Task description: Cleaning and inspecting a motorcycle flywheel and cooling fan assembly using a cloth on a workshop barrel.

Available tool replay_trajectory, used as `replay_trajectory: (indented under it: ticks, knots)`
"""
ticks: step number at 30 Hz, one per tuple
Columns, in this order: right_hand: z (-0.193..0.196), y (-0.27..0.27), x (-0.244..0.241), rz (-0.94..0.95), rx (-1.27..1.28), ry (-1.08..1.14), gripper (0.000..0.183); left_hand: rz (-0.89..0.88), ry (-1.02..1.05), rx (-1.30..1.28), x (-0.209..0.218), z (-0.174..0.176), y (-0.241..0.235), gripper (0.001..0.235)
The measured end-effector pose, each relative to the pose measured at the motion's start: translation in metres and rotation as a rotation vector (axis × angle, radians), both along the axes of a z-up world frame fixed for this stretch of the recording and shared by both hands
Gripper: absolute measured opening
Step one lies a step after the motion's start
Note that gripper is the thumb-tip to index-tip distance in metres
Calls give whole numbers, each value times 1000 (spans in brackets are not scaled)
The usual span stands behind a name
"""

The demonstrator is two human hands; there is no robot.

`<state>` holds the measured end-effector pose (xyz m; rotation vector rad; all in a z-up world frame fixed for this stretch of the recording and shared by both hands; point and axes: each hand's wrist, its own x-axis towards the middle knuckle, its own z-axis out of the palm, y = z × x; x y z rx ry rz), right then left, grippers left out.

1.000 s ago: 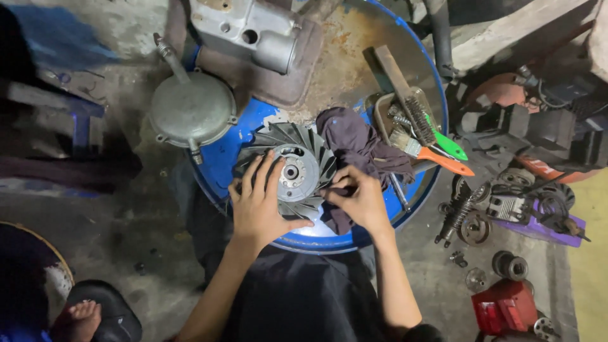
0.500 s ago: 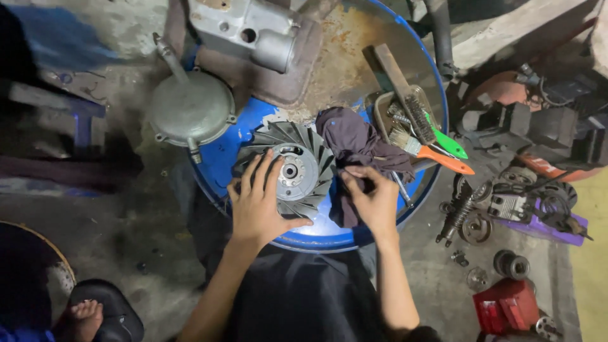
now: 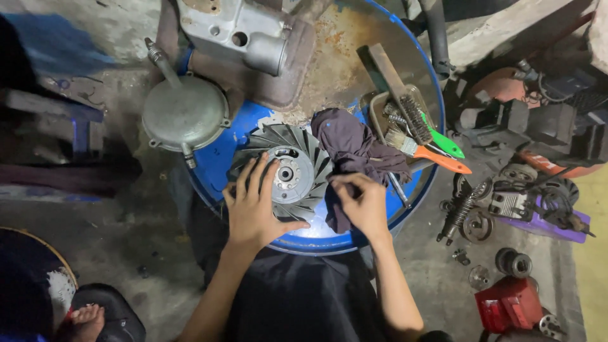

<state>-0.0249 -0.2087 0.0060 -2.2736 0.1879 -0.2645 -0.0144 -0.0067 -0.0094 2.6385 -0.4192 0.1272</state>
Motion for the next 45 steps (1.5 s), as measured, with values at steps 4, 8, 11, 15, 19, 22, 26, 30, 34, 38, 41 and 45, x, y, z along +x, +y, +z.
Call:
replay_trajectory:
  ticks: [4,8,11,15,19,22,26,30,34,38,41,45]
  knots:
    - [-10,3,17,-187,-12,-35,10,6,10,-23,1,1,0,122]
    - [-26,10,22,-234,-190,-65,7,-4,22,-39,-1,-4,-1,121]
    - [-34,10,21,-167,-248,-119,7,-5,2,-40,0,-4,0,121]
    - [-42,8,13,-117,-235,-192,6,-8,-27,-35,2,-4,0,122]
    - [-34,11,2,-42,-202,-187,2,-8,-41,-26,-1,-4,-1,121]
    - [-20,5,6,50,-67,-159,4,7,-40,-36,2,-3,-1,123]
    - [-4,0,7,157,119,-90,4,-19,-7,-57,2,-4,0,124]
    - [-4,3,8,6,163,-82,6,-9,3,-76,-1,-6,0,125]
    - [-11,14,10,-147,92,-90,12,-8,-21,-54,0,-7,2,124]
    - [-20,16,12,-93,-106,-140,21,-7,-26,-45,1,-9,1,123]
    - [-26,11,6,-14,-148,-165,26,-9,-18,-27,-1,-6,-1,123]
    - [-16,13,5,90,-47,-188,28,-12,19,-29,1,-1,-1,123]
